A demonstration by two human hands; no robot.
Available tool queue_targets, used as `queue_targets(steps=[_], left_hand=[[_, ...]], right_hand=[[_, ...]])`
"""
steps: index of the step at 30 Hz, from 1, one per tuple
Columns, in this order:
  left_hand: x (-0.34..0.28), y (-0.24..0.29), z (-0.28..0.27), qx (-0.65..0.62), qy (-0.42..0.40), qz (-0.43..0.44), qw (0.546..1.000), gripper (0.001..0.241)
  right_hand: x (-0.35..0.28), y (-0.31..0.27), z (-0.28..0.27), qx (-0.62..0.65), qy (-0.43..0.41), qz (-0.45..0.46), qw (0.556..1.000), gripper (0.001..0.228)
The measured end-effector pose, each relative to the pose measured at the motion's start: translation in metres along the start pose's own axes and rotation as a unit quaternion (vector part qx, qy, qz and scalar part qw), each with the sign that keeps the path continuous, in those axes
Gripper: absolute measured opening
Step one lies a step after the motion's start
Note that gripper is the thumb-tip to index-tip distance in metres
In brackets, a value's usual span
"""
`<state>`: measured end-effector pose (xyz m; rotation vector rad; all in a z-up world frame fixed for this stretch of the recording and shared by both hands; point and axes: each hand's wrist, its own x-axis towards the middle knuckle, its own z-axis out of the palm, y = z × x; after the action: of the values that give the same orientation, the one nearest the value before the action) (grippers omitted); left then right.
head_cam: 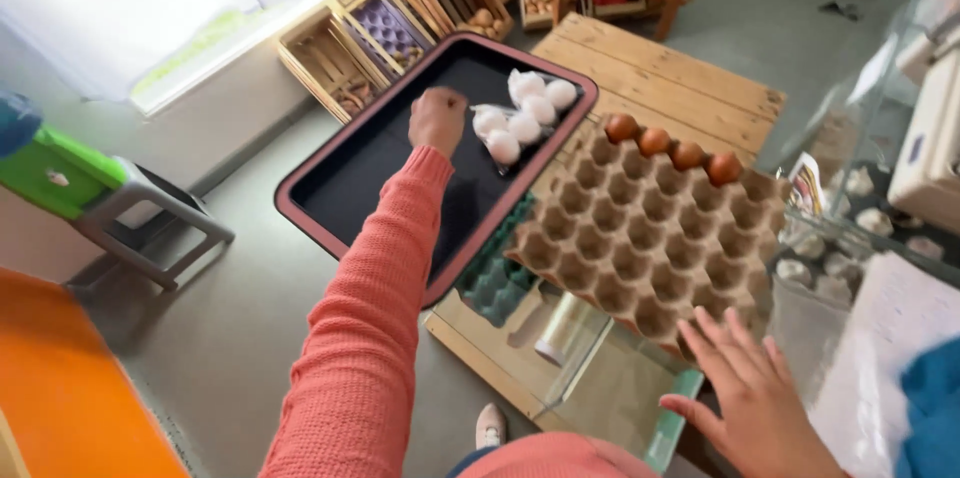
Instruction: The person bags individual eggs into small plastic bags, transfers eggs from a black tray into a cardboard egg carton, and then wipes the black tray clean with a blue cloth.
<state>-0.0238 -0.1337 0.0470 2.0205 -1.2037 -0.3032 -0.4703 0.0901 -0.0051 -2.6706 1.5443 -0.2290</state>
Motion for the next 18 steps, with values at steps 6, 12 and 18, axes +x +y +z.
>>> queue_targets(steps=[6, 12, 18], left_hand=[[0.055, -0.062, 0.055, -0.027, -0.085, -0.061, 0.994, 0.03], [0.059, -0.039, 0.064, -0.133, -0.177, -0.173, 0.96, 0.034], [0.037, -0.022, 0.044, -0.178, -0.127, -0.17, 0.961, 0.019]], right_hand=[[0.063, -0.041, -0.011, 0.071, -0.141, 0.02, 0.987, 0.08], [0.085, -0.044, 0.028, 0.062, -0.041, -0.071, 0.995, 0.081], [0.101, -0.067, 0.015, 0.105, -0.1, -0.057, 0.988, 0.074]])
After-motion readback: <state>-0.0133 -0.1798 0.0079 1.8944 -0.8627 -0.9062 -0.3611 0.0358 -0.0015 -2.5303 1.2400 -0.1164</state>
